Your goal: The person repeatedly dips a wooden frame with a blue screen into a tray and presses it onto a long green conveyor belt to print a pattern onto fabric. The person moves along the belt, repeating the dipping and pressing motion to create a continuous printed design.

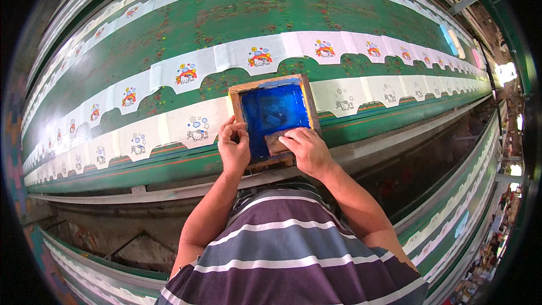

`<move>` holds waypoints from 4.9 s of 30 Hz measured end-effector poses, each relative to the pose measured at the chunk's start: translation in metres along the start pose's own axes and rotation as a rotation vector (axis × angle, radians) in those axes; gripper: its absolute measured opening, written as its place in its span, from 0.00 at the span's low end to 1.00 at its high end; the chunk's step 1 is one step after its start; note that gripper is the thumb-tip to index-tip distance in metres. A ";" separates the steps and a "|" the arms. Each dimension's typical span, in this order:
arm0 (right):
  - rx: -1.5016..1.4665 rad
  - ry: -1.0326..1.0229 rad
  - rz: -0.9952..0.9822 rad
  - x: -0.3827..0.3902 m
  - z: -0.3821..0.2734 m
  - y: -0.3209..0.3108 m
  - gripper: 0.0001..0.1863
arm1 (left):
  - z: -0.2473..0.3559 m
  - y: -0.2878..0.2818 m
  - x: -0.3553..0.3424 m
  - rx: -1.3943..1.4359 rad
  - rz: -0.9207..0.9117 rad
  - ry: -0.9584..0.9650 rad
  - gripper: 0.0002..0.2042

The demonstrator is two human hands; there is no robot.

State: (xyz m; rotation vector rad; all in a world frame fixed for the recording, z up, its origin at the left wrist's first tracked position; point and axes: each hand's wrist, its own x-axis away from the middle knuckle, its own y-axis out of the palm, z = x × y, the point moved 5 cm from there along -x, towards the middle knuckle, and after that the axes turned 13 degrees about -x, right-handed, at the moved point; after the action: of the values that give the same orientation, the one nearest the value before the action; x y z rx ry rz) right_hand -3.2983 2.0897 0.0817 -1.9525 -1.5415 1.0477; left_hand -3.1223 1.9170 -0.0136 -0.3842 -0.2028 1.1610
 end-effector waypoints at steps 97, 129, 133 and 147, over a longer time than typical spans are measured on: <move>-0.104 -0.135 -0.030 0.122 0.152 -0.183 0.19 | 0.087 0.231 0.053 -0.143 0.098 0.037 0.09; -0.001 -0.043 -0.153 0.110 0.140 -0.173 0.22 | 0.102 0.232 0.059 -0.184 0.092 0.154 0.11; -0.136 0.032 -0.224 0.124 0.144 -0.174 0.27 | 0.098 0.232 0.059 -0.146 0.076 0.119 0.10; -0.564 0.356 0.467 0.244 0.267 -0.275 0.21 | 0.181 0.324 0.073 -0.194 0.103 0.282 0.13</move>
State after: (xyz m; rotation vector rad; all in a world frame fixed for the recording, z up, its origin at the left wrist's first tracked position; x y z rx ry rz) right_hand -3.6544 2.3694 0.0474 -2.7963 -1.2961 0.3809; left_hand -3.4330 2.1300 0.0205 -0.7308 -0.0495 1.1772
